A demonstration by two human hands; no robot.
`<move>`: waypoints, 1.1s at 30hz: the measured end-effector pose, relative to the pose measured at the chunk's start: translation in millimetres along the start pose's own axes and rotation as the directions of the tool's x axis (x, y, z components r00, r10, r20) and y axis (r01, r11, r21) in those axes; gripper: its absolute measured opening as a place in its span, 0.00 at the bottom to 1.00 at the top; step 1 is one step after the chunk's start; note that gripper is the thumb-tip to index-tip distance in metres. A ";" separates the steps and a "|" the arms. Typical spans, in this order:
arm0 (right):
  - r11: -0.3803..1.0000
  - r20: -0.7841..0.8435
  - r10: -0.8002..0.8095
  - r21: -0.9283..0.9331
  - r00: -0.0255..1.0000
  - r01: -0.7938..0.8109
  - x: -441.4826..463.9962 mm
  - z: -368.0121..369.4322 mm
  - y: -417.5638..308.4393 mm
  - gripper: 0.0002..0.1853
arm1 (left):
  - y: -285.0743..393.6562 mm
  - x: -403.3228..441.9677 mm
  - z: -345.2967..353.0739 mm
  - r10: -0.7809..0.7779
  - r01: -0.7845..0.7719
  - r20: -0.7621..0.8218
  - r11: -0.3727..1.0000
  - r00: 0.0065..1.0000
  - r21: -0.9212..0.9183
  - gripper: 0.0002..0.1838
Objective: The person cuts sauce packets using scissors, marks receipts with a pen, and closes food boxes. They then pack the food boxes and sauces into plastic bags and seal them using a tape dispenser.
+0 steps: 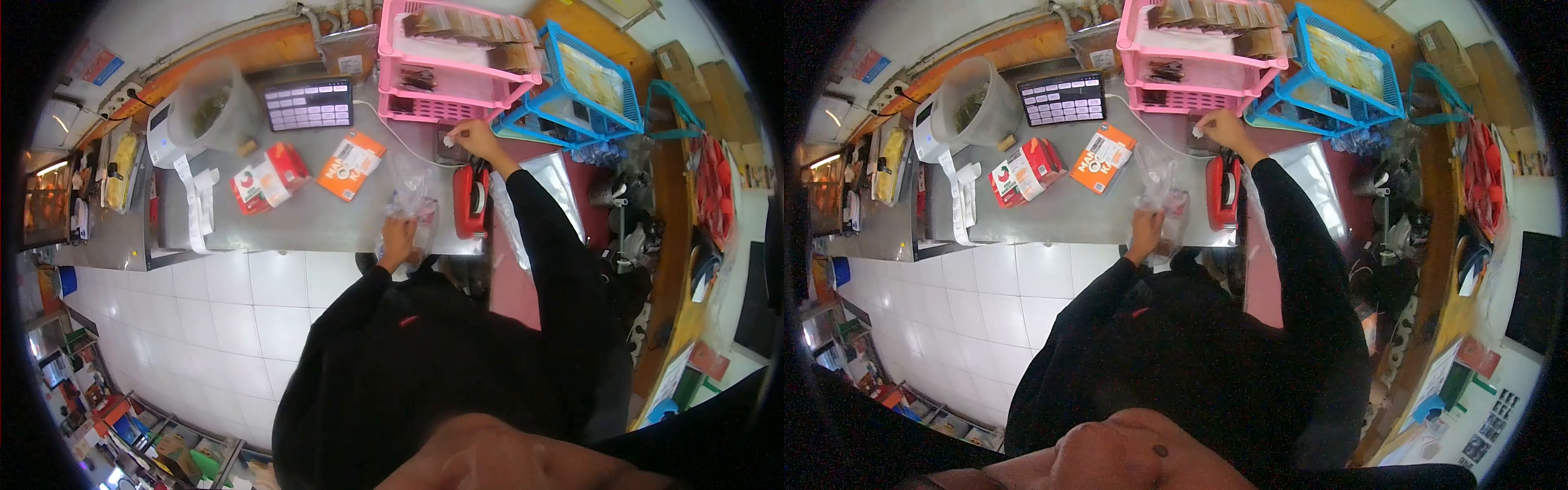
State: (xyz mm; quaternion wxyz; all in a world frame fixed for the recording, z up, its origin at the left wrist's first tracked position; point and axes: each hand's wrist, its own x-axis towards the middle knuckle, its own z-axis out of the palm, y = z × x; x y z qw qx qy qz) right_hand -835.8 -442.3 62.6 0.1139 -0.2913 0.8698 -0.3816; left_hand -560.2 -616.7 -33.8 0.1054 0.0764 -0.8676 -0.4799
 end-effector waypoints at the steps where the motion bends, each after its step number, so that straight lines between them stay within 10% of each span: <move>1: 0.999 -0.040 0.026 0.029 0.999 -0.025 -3.4 1.1 -0.6 0.07 | 1.2 0.7 -1.7 0.012 -0.012 0.002 0.999 1.000 -0.031 0.16; 17: 0.994 -0.513 0.101 0.090 0.852 -0.064 -33.3 -37.0 -50.8 0.02 | 12.3 6.6 -21.4 0.210 -0.211 0.047 0.977 0.977 0.012 0.08; 21: 0.910 -0.498 0.081 0.391 0.863 0.140 -72.1 24.4 -76.2 0.05 | 17.3 6.3 -37.4 0.228 -0.237 0.085 0.964 0.970 0.121 0.11; 23: 0.925 -0.382 0.228 0.373 0.895 -0.077 -104.4 85.4 -75.8 0.07 | 12.4 5.9 -42.2 0.248 -0.267 0.130 0.951 0.960 0.157 0.12; 28: 0.755 -0.220 0.227 0.655 0.949 -0.029 -164.9 156.8 -75.0 0.15 | 51.0 29.9 -73.4 0.594 -0.591 0.062 0.775 0.802 0.223 0.11; 32: 0.982 -0.379 -0.014 0.170 0.925 0.085 -171.0 150.4 -69.9 0.16 | 17.1 49.5 -59.4 0.318 -0.366 0.390 0.929 0.864 0.052 0.10; 33: 0.910 -0.275 0.267 0.387 0.924 -0.148 -173.8 141.6 -86.4 0.16 | 24.1 58.2 -61.7 0.318 -0.371 0.426 0.928 0.847 0.043 0.11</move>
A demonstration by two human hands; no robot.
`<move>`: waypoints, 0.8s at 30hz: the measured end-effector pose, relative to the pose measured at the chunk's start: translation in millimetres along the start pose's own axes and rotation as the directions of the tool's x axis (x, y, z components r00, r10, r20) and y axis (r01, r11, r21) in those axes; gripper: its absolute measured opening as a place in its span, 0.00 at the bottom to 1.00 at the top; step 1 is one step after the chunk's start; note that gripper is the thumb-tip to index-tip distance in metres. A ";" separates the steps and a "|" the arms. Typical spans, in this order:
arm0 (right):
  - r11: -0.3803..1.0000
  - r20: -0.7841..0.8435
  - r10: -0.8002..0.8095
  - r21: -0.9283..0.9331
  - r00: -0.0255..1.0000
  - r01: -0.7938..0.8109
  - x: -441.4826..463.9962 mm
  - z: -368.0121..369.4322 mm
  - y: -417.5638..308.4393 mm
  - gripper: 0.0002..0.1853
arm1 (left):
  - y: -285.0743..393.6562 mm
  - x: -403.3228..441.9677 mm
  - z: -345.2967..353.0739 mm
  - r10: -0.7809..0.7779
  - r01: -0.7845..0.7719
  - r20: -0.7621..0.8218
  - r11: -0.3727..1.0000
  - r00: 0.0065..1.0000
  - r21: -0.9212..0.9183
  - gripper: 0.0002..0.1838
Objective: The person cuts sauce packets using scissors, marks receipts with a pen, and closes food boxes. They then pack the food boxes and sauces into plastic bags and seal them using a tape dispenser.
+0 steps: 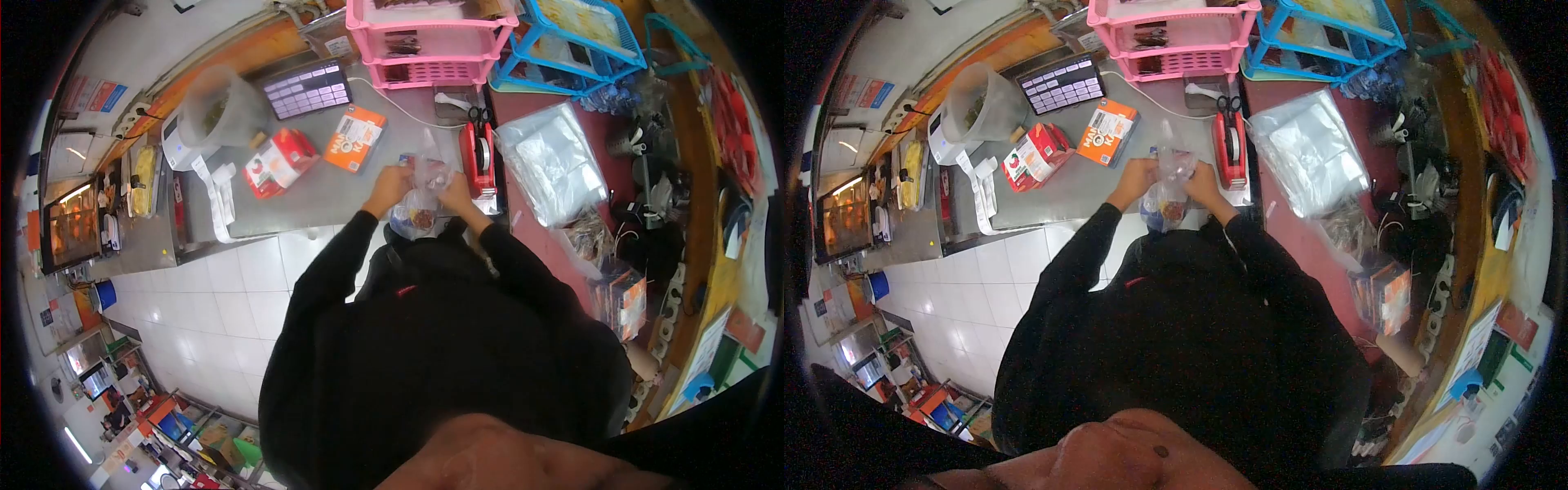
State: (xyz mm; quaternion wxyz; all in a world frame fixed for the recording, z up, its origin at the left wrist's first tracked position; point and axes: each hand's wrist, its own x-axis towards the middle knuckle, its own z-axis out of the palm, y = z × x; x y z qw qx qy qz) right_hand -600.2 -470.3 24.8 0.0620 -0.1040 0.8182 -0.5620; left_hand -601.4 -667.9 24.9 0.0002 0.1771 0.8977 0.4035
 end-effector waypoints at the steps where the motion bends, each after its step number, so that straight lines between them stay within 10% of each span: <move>1: 1.000 -0.038 -0.018 0.005 0.999 0.018 -1.2 2.3 1.8 0.16 | 4.0 7.7 -6.9 0.010 -0.009 0.038 1.000 0.999 -0.005 0.12; 7: 0.984 -0.066 0.156 0.095 0.986 -0.149 -8.8 10.2 0.2 0.17 | 8.5 27.2 -22.6 -0.183 0.199 0.313 0.980 0.932 -0.021 0.10; 10: 0.952 -0.120 0.023 0.305 0.993 0.014 -13.6 19.2 -4.6 0.17 | -15.3 13.9 3.6 -0.588 0.711 0.425 0.431 0.688 -0.556 0.12; 16: 0.962 -0.033 -0.274 0.004 0.961 0.275 -15.2 18.4 -0.8 0.18 | -34.5 -15.5 30.3 -0.630 0.638 0.546 -0.102 0.553 -0.763 0.15; 24: 0.964 0.015 -0.264 0.042 0.964 0.264 -11.0 25.2 16.9 0.09 | -27.5 -25.9 32.0 -0.607 0.549 0.465 -0.056 0.644 -0.834 0.15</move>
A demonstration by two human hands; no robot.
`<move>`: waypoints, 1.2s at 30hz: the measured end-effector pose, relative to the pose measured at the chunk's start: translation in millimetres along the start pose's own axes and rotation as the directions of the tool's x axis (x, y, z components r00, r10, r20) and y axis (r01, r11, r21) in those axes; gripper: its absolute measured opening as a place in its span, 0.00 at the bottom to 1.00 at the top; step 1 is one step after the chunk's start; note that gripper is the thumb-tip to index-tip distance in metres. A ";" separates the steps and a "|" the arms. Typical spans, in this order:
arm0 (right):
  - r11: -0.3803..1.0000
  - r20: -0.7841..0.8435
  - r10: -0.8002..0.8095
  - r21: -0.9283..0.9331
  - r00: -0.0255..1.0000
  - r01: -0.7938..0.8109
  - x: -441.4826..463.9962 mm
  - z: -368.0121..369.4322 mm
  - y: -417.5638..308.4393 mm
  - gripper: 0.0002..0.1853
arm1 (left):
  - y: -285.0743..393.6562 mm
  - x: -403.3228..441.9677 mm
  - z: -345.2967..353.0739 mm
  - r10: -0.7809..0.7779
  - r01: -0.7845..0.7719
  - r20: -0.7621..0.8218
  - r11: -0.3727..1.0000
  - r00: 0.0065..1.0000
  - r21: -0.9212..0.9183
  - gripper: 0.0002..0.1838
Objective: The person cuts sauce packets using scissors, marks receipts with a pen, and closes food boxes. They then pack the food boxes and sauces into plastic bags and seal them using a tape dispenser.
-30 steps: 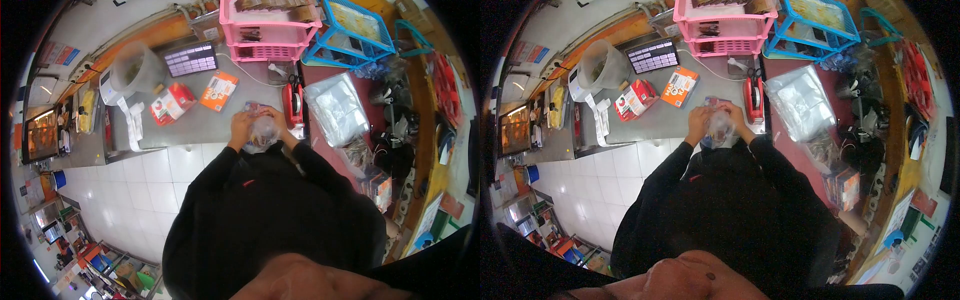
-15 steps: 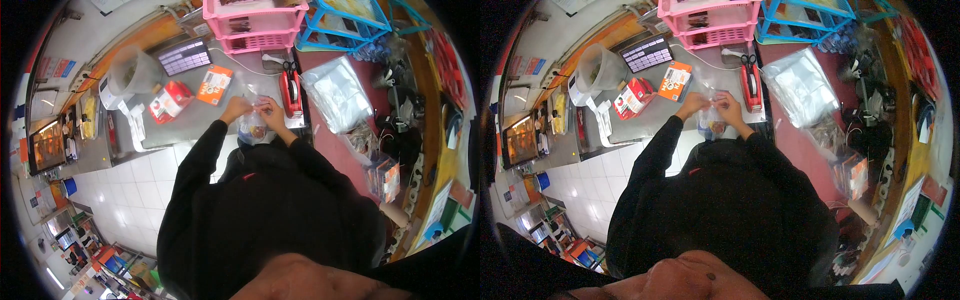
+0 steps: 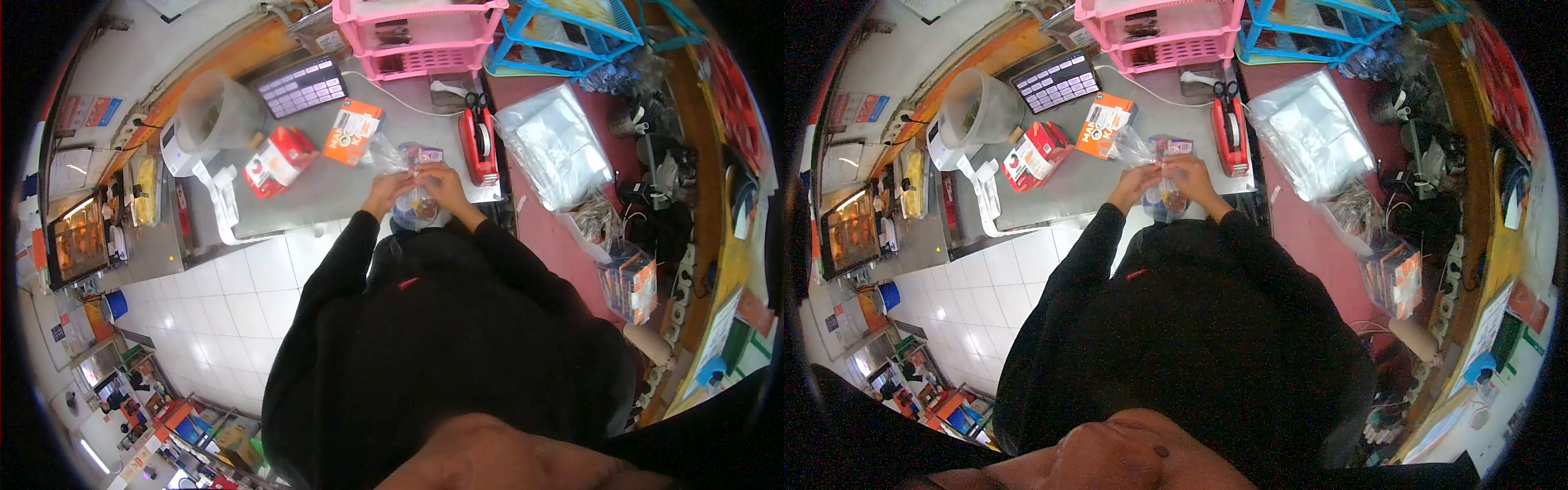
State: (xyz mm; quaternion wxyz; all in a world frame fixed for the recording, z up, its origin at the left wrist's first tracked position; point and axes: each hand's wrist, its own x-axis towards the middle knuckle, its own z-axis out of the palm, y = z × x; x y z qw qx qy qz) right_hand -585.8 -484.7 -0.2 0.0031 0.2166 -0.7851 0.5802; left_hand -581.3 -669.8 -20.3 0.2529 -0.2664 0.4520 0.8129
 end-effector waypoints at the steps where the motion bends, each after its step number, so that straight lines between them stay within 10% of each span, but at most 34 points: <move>1: 0.999 -0.003 0.048 0.005 0.999 -0.048 0.0 1.5 3.9 0.07 | -0.4 -2.4 1.9 0.037 -0.037 0.034 0.999 0.999 0.003 0.15; 24: 0.980 0.024 0.196 -0.041 0.980 -0.195 14.8 8.4 15.2 0.08 | 2.6 -20.7 13.4 0.201 -0.204 0.041 0.974 0.979 0.096 0.12; 30: 0.882 0.167 0.470 -0.044 0.867 -0.470 22.8 -1.3 0.2 0.05 | 0.9 -27.7 8.9 0.286 -0.297 0.082 0.908 0.955 0.296 0.10; 33: 0.804 0.097 0.506 0.305 0.857 -0.510 18.5 7.4 1.1 0.05 | 0.0 -28.2 9.2 0.346 -0.362 0.108 0.862 0.932 0.356 0.10; 36: 0.873 0.147 0.392 0.252 0.908 -0.418 -1.7 6.2 10.0 0.02 | -4.3 -20.8 -0.6 0.308 -0.303 0.035 0.897 0.951 0.321 0.09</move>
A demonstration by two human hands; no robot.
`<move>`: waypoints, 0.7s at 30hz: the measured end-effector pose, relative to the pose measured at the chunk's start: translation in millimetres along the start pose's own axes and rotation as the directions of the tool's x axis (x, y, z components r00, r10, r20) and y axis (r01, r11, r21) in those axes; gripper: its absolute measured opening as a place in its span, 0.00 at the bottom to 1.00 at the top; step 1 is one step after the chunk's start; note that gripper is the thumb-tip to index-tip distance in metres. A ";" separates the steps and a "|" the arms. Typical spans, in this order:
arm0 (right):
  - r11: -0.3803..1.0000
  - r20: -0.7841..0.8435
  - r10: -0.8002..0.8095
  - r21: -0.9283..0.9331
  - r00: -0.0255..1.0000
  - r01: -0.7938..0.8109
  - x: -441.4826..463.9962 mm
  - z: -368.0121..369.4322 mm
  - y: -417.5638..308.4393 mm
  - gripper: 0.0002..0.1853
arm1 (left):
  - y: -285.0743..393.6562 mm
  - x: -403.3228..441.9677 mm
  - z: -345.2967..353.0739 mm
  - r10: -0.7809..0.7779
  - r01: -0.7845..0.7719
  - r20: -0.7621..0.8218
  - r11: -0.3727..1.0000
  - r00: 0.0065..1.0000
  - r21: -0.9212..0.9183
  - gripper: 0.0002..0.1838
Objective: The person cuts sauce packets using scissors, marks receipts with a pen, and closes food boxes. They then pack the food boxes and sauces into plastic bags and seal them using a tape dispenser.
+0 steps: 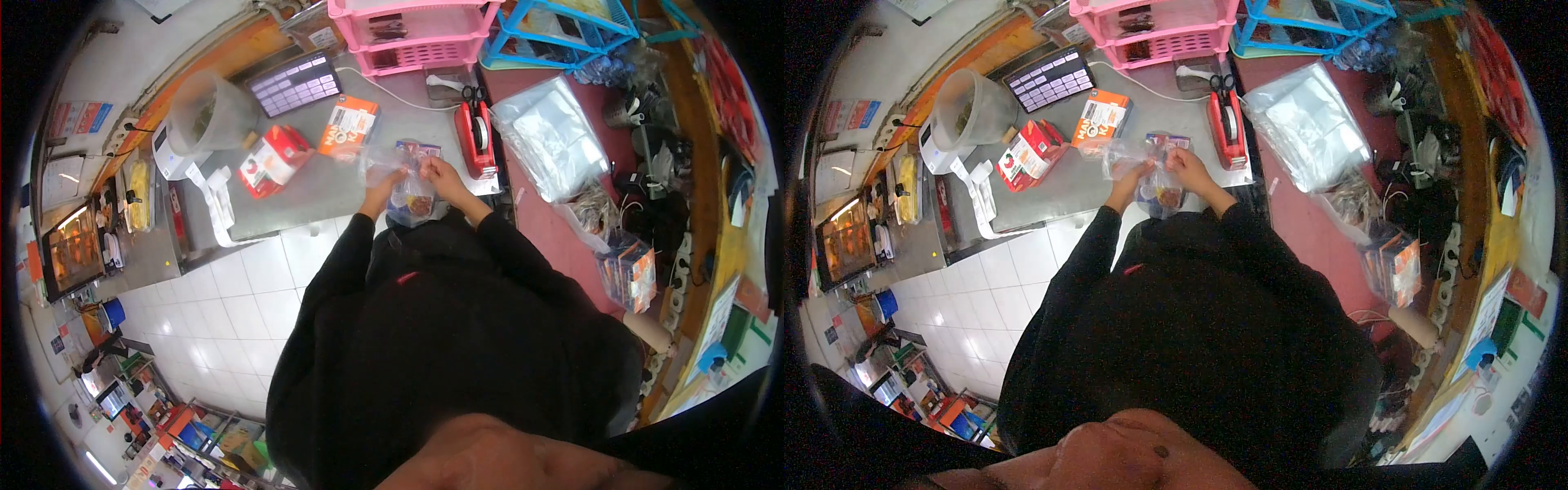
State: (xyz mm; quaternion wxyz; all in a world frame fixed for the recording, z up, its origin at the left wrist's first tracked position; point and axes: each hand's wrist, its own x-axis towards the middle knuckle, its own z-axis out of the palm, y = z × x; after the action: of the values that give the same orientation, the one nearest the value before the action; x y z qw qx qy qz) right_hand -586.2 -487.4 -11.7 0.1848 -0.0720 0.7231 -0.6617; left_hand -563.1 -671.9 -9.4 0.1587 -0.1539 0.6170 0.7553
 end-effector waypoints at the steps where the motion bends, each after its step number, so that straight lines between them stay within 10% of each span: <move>1: 0.998 0.008 0.039 -0.039 0.999 -0.039 -7.0 3.3 6.4 0.01 | -5.1 3.1 -4.1 -0.048 0.047 -0.017 0.999 0.999 -0.026 0.08; 4: 0.981 0.074 0.189 -0.056 0.979 -0.185 -18.1 -3.7 -3.6 0.04 | -2.1 -12.8 9.1 0.026 -0.029 -0.110 0.999 0.994 -0.031 0.10; 7: 0.710 -0.146 -0.262 -0.698 0.954 0.088 -45.5 -6.1 -78.4 0.13 | 48.3 -28.2 10.0 0.414 -0.416 0.152 0.679 0.898 0.605 0.09; 11: 0.633 0.024 -0.506 -0.668 0.862 0.390 -68.2 -28.4 -117.1 0.18 | 128.1 -60.8 75.5 0.686 -0.811 0.478 0.296 0.548 0.506 0.15; 16: 0.581 -0.186 -0.624 -0.759 0.759 0.292 -119.5 -68.0 -80.8 0.16 | 182.2 -92.3 138.1 0.672 -0.826 0.497 0.343 0.549 0.448 0.24; 17: 0.806 -0.316 -0.243 -0.591 0.917 0.010 -154.8 -83.8 -34.9 0.18 | 185.6 -93.2 142.8 0.659 -0.848 0.544 0.320 0.520 0.423 0.26; 18: 0.843 -0.556 -0.399 -0.535 0.729 0.052 -176.1 -75.2 -98.2 0.12 | 185.1 -91.3 143.4 0.657 -0.859 0.561 0.313 0.504 0.405 0.31; 21: 0.925 -0.841 0.097 -0.122 0.532 -0.360 -240.0 -111.2 -101.6 0.13 | 171.9 -79.0 135.3 0.633 -0.822 0.526 0.404 0.568 0.401 0.32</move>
State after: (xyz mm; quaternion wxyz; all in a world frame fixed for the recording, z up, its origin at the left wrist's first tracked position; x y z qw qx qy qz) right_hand -419.7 -311.9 135.7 -0.0993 0.3151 0.8138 -0.4781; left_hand -570.6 -575.5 202.1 -0.0621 0.3071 0.7964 0.5173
